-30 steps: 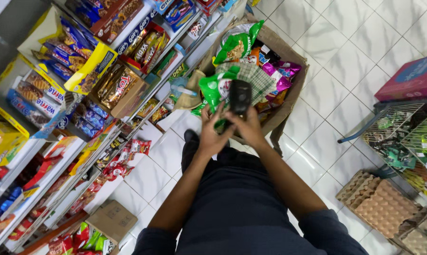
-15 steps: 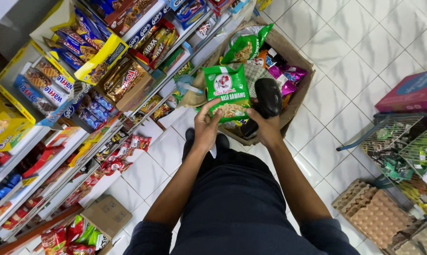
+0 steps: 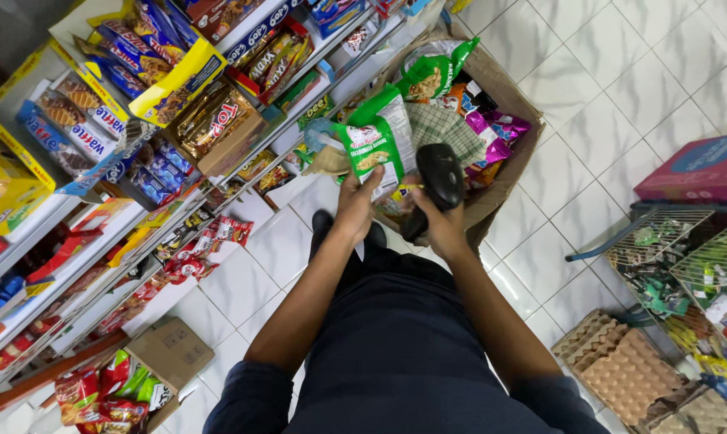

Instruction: The person takes various snack bags out of a cardboard box, wipes them with a cloth sprayed from a bottle, and scans their barcodes using a handheld scanner.

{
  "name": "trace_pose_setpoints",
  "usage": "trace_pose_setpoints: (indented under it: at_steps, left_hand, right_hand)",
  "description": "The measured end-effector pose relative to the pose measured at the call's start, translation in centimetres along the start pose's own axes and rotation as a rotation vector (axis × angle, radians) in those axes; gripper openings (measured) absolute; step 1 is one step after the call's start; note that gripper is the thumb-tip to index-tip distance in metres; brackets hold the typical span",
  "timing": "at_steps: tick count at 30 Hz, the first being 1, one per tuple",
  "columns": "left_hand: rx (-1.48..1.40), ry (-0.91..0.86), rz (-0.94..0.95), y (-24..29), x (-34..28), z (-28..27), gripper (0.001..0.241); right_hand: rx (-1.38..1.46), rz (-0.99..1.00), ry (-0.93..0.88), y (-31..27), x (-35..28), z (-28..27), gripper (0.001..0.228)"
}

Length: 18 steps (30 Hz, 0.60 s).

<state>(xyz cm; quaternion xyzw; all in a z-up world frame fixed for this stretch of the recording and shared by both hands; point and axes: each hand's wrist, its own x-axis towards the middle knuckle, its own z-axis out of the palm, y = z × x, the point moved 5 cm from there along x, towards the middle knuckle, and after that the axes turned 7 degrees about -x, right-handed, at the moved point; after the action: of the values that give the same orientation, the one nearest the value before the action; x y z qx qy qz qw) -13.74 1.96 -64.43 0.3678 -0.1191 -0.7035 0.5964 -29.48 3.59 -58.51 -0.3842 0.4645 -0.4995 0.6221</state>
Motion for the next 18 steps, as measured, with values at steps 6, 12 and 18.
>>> trace_pose_setpoints:
  at_steps: [6,12,18]
  left_hand:
    - [-0.094,0.048,-0.078,1.3,0.6,-1.7,0.041]
    - [-0.092,0.006,-0.084,2.9,0.7,-1.6,0.040]
    - [-0.075,-0.020,-0.081,3.2,0.4,-1.6,0.038]
  right_hand:
    - [-0.424,0.135,-0.129,0.4,-2.4,-1.7,0.023]
    - [-0.409,0.135,-0.195,0.8,-3.3,-1.9,0.019]
    - [-0.506,0.094,-0.206,0.7,-3.4,-1.4,0.019]
